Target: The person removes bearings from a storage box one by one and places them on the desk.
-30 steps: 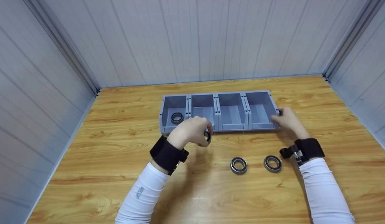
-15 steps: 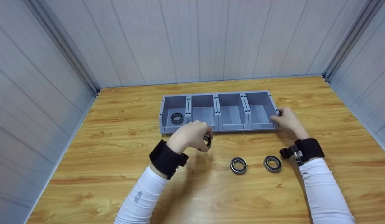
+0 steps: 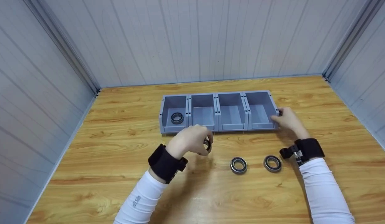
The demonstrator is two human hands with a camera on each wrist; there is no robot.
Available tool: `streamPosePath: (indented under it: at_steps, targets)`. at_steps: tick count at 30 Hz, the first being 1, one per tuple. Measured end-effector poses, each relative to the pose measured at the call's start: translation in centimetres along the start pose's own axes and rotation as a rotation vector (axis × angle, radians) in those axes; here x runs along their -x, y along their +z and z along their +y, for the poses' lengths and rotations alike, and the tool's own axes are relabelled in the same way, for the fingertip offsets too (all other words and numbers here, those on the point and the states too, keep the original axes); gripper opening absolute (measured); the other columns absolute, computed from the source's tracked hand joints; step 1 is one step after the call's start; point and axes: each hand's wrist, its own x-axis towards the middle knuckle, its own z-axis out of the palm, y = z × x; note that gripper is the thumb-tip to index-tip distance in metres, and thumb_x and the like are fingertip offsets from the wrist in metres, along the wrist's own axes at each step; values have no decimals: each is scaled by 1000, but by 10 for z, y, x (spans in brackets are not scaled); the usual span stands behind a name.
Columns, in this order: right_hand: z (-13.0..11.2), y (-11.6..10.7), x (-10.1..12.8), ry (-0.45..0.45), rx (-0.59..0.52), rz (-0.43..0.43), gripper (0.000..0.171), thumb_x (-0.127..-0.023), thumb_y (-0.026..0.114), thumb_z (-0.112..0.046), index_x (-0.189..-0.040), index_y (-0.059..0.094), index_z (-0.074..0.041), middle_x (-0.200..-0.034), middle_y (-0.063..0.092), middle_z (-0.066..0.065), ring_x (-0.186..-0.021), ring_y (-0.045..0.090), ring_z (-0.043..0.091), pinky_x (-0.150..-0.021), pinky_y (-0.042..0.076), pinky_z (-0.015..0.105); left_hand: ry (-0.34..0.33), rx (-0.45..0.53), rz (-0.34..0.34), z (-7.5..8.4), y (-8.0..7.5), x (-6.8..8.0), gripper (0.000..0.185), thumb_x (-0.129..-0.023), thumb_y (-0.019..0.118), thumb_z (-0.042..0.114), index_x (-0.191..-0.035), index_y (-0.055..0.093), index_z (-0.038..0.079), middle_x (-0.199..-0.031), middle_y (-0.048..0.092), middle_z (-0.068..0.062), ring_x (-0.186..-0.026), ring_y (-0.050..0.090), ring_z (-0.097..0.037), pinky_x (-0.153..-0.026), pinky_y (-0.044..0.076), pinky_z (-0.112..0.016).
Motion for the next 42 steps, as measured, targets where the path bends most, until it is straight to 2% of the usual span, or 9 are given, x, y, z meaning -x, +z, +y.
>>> streamPosePath:
  at_steps: [6, 13, 17, 25, 29, 36, 42]
  targets:
    - [0, -1, 0, 12, -3, -11, 37, -95, 57, -6, -123, 58, 19, -85, 68, 13, -60, 56, 4, -53, 53, 19, -1, -2, 3, -1, 4, 2, 25, -76, 78, 6, -101, 76, 5, -102, 76, -10, -87, 59, -19, -81, 56, -37]
    - [1, 0, 0, 27, -9, -14, 36, -94, 58, -8, -120, 59, 17, -75, 63, 0, -58, 55, 4, -53, 52, 20, 13, -8, 13, -1, 9, 4, 27, -76, 79, 8, -103, 76, 5, -103, 75, -12, -84, 60, -19, -79, 56, -37]
    - [1, -1, 0, 33, -26, -23, 37, -94, 58, -8, -121, 59, 17, -73, 62, -2, -57, 55, 4, -52, 52, 20, 20, -5, 23, -1, 11, 7, 27, -75, 79, 8, -102, 75, 5, -103, 76, -12, -87, 64, -22, -81, 58, -40]
    - [1, 0, 0, 18, -5, 6, 33, -94, 58, -7, -115, 62, 17, -73, 61, -2, -58, 53, 4, -52, 49, 18, 28, 9, 36, -3, 17, 10, 27, -74, 81, 9, -100, 75, 5, -100, 75, -11, -90, 65, -24, -79, 58, -39]
    - [0, 0, 0, 23, -15, 5, 33, -94, 58, -7, -116, 61, 17, -72, 61, -2, -56, 53, 4, -51, 49, 19, 39, 14, 30, -2, 19, 11, 29, -76, 85, 14, -101, 75, 5, -100, 75, -11, -91, 67, -24, -81, 58, -39]
    - [-1, -1, 1, 42, -39, -7, 35, -94, 57, -7, -119, 60, 17, -72, 60, -3, -56, 53, 4, -51, 50, 19, 50, 6, 29, -2, 20, 12, 30, -76, 86, 15, -101, 75, 5, -100, 76, -11, -93, 69, -25, -83, 59, -40]
    - [1, -1, 0, -13, 4, 15, 33, -94, 58, -6, -116, 60, 18, -75, 64, 4, -54, 53, 2, -50, 49, 17, 57, 10, 15, -1, 23, 15, 34, -76, 89, 22, -102, 76, 5, -103, 77, -11, -97, 69, -27, -85, 59, -41]
